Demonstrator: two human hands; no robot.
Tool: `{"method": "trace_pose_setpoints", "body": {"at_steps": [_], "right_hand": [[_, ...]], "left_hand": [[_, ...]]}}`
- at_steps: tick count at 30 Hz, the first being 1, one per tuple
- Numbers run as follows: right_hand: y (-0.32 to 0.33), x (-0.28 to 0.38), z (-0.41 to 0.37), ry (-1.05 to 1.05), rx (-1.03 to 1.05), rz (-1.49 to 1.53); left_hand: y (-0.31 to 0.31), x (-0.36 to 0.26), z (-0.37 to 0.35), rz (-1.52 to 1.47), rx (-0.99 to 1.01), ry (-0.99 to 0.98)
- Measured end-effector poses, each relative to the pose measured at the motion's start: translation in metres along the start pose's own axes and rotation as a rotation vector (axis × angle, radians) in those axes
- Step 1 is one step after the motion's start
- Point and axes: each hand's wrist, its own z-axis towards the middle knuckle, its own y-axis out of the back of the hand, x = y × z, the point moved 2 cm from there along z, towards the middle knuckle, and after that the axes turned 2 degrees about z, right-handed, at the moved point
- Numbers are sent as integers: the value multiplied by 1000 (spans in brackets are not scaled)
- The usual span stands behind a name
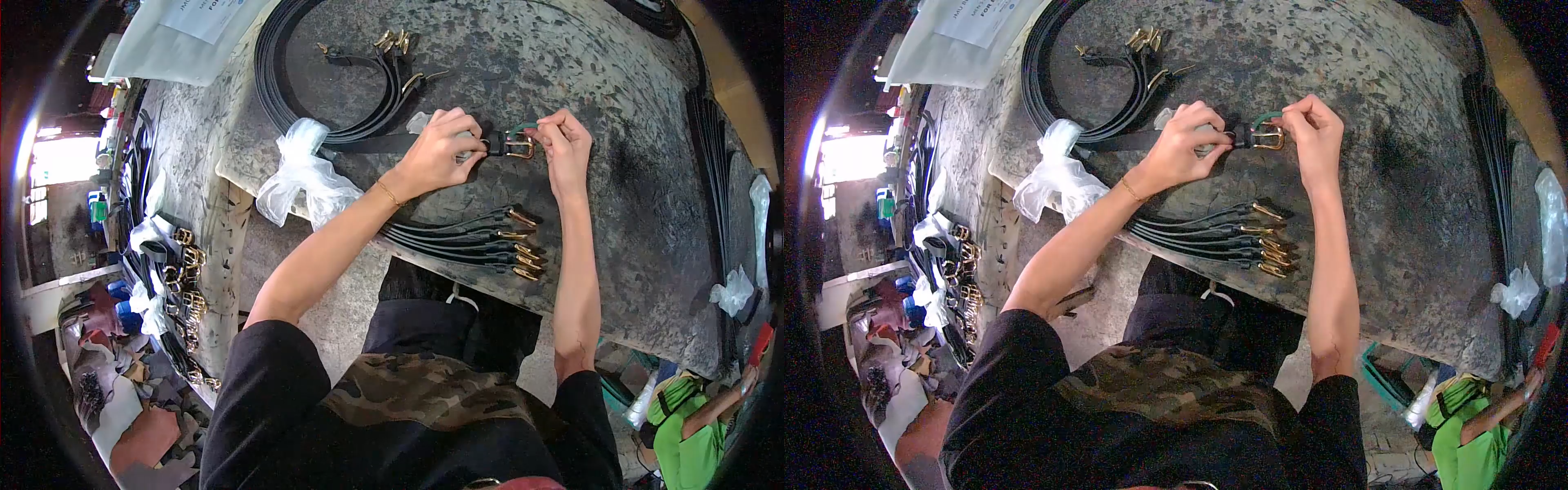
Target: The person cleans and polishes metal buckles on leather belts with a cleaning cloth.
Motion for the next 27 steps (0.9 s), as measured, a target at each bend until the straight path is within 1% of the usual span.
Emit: {"method": "trace_pose_setpoints", "body": {"at_steps": [5,6,8,9,11,12,13,14,16,20,27], "right_hand": [[-2,5,-1,8,9,-7],[-2,7,-1,-1,1,-17],[-3,7,-2,-10,-5,-27],[-4,6,-2,0,-5,-15],[-5,7,-3,10,-3,-3],[-5,8,-4,27,21,-94],[-6,9,-5,43,43,-185],[-5,7,-4,42,43,-186],[-6,4,-4,74,35,-223],[-8,5,-6,75,54,-245],[-10,4,-7,90,82,-279]], "left_hand": [[-4,7,0,-27,-56,119],[-4,6,1,-27,-57,118],[-3,5,3,23,4,178],[-3,2,4,23,3,178],[-2,-5,7,120,9,143],[0,-7,8,121,8,143],[1,-10,9,133,50,138],[1,-11,9,144,91,133],[-1,-8,7,134,76,141],[-6,-1,5,122,43,163],[-5,-3,7,124,50,159]]}}
